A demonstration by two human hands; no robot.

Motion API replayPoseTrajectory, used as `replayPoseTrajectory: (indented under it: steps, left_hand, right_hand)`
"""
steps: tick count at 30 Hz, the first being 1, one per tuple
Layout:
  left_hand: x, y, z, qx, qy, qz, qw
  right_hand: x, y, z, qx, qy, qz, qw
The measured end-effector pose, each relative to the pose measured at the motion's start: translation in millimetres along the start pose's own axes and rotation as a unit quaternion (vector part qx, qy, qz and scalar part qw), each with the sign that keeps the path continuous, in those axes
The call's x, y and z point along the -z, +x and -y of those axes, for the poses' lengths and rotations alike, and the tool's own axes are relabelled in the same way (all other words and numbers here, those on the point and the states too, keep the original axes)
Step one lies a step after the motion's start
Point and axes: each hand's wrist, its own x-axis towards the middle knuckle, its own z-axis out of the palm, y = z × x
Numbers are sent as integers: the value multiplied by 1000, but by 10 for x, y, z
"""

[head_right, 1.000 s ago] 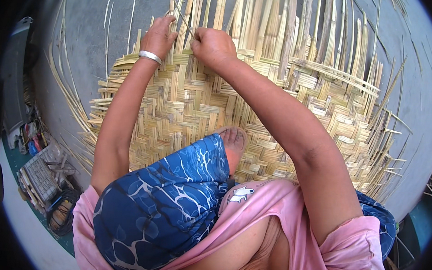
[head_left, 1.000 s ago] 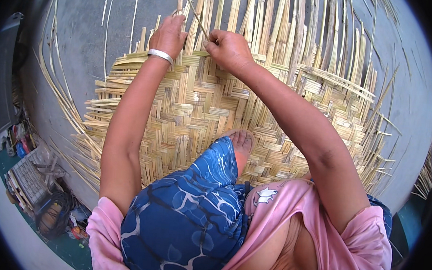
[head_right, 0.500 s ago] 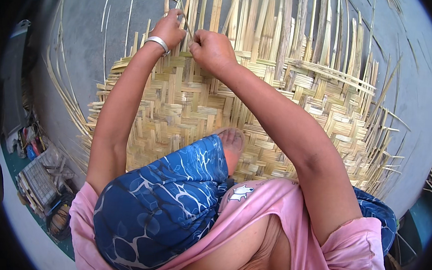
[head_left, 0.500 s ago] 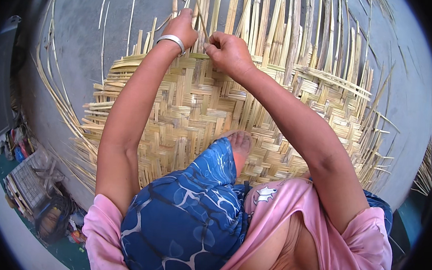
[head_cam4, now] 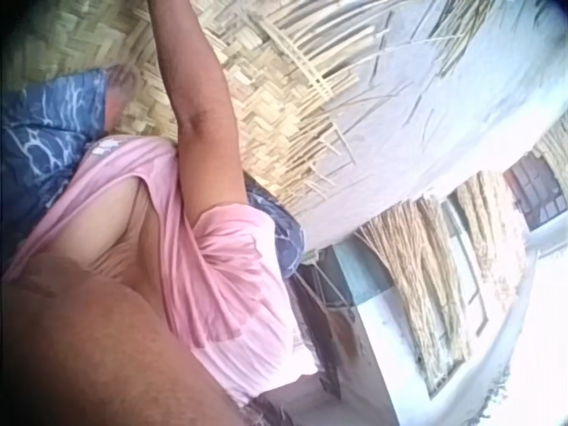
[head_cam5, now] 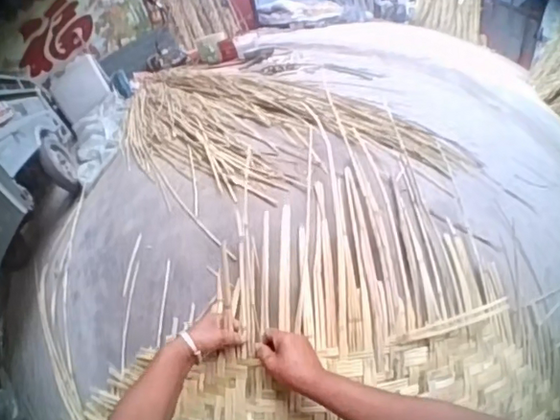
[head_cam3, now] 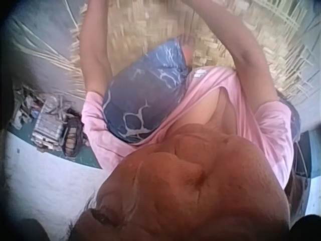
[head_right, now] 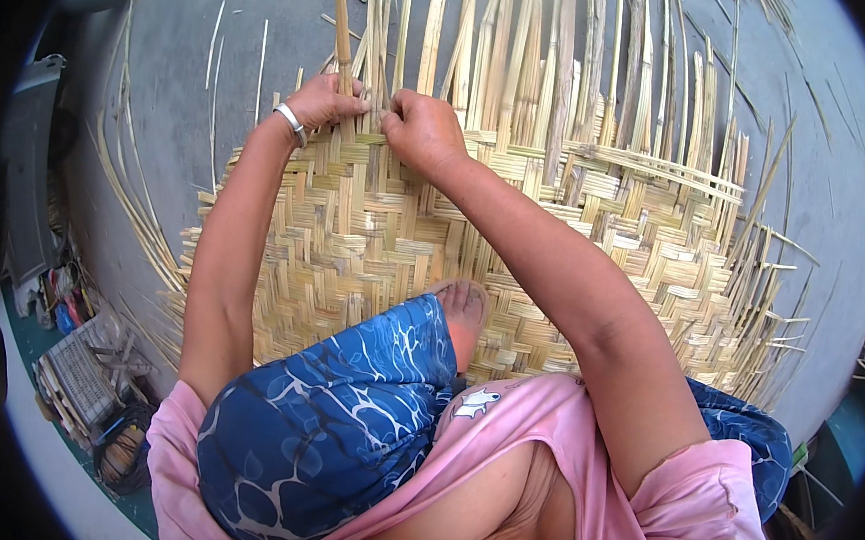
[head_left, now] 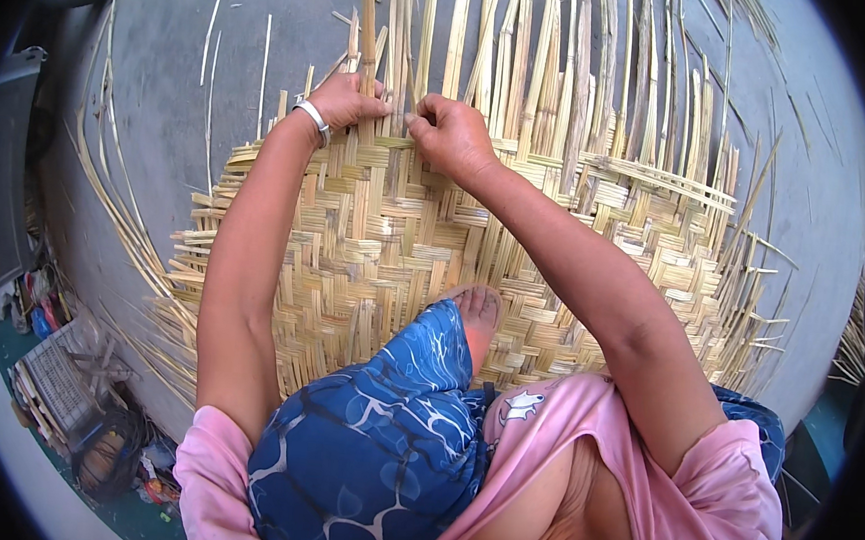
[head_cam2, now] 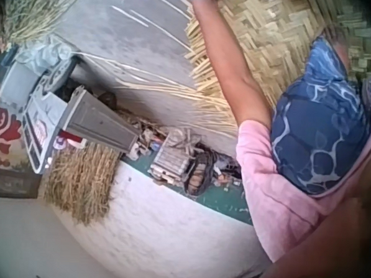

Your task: The person weaves thin strips of dried plant material into a large circular mat using a herringbone pattern. They sit on the floor and interlace the strips by hand, occasionally adjusting the tension and alignment of the weave.

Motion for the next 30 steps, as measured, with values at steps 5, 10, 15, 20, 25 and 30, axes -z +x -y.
replayPoseTrajectory:
  steps: [5,10,15,20,25,30]
  left_hand:
    - [-166,-61,209,-68,-26,-97,993]
    - [-207,-129,267,-65,-158,-62,983]
    - [-183,-203,308,-100,-227,-33,968]
    - [-192,-179,564,-118,-235,-208,942]
    - [-441,-297,641,-131,-68,-380,913]
    - [-496,-301,756,-97,11,-428,899]
  right_hand:
    - [-50,45,-52,-18,-20,-8,1000]
    - [-57,9,13,8,-89,9,996]
    - [-164,-38,-48,78,-197,16,977]
    - [-152,-56,-73,95,-164,1,982]
    - [-146,-94,-105,106,-174,-2,979]
    - [-153,-139,-56,137,-253,35,957]
